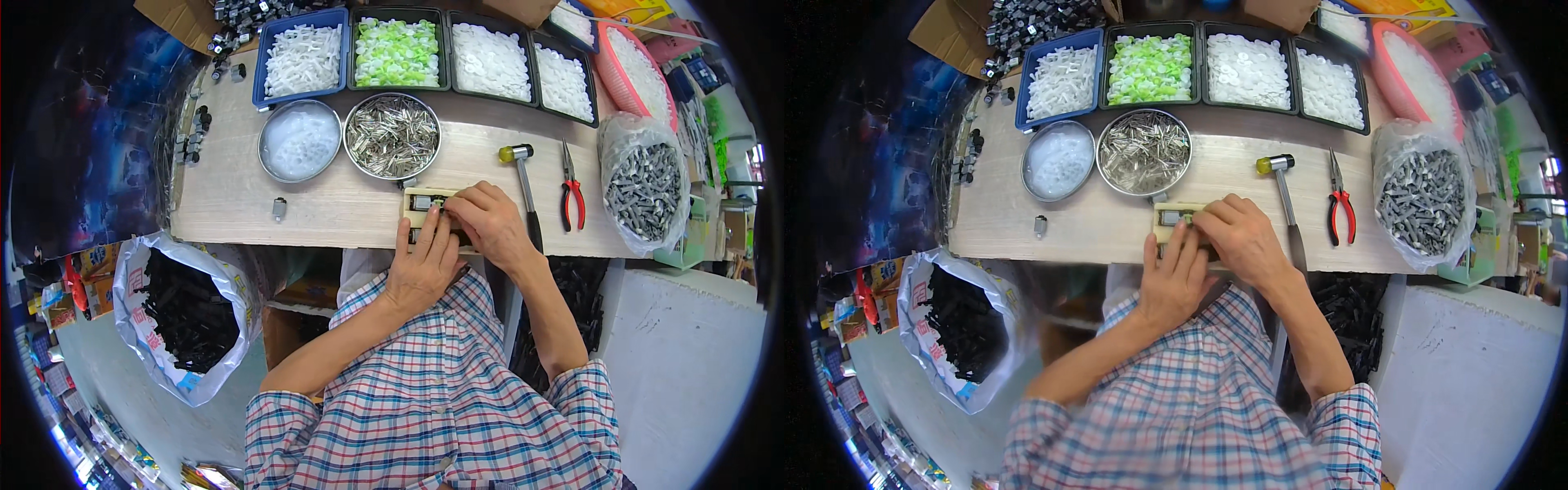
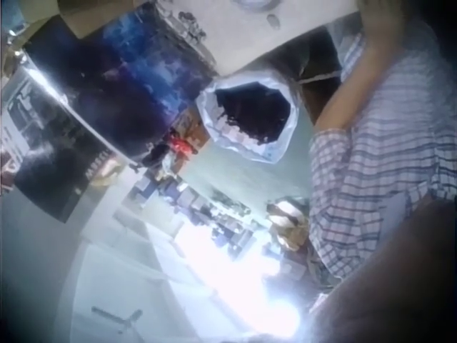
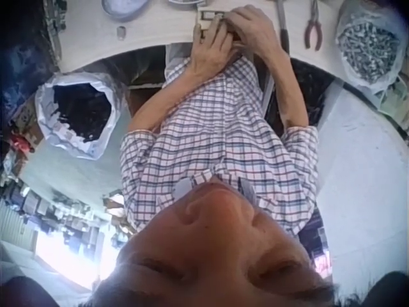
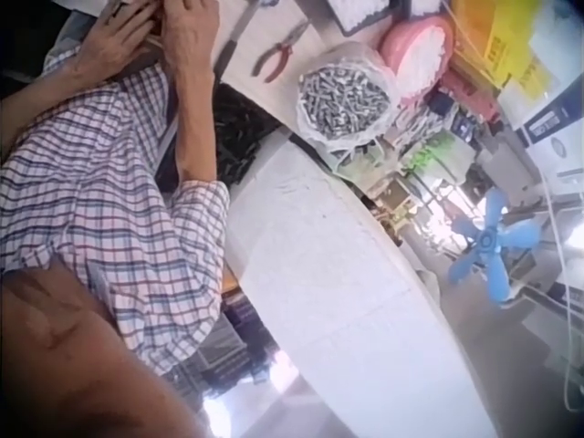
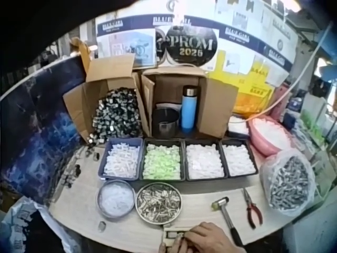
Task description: Assemble small components into plastic housings using hands and a hammer on a factory workbench.
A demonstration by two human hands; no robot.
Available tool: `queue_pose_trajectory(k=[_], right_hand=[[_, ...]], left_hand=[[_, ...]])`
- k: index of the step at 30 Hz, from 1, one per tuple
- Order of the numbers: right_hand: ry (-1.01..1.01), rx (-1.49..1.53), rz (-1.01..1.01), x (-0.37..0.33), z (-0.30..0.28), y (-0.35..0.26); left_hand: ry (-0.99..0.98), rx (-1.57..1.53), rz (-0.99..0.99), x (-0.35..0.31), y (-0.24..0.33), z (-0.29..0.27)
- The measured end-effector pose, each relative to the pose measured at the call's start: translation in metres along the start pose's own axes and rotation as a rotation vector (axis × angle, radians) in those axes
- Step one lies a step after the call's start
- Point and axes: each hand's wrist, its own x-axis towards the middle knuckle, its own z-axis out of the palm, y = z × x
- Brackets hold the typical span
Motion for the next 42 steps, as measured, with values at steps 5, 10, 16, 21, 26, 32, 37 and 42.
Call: queue_pose_trajectory(k=[5, 10, 16, 21, 26, 32, 37, 42], right_hand=[[-0.106, 0.129, 0.065, 0.011, -0.010, 0.005], [-0.116, 0.225, 0.103, 0.011, -0.014, 0.014], [0.162, 0.475, 0.480, -0.001, -0.013, 0.004], [0.263, 0.381, 0.387, -0.006, -0.008, -0.005], [0.297, 0.480, 0.568, 0.004, 0.002, -0.017], [0.352, 0.762, 0.721, 0.015, 0.016, -0.031], [0.413, 0.909, 0.748, 0.003, 0.024, -0.045], [0.462, 1.033, 0.734, -0.006, 0.029, -0.065]], left_hand=[[0.001, 0.032, 0.007, 0.005, -0.001, 0.005], [0.032, -0.107, -0.007, 0.016, -0.009, -0.009], [0.256, -0.044, -0.137, 0.089, -0.078, -0.012], [0.235, -0.076, -0.161, 0.102, -0.115, 0.000], [0.261, -0.182, -0.139, 0.098, -0.114, -0.003], [0.327, -0.362, -0.221, 0.085, -0.090, -0.026], [0.119, -0.955, -0.635, 0.063, -0.039, -0.056], [0.137, -1.344, -0.808, 0.047, -0.015, -0.053]])
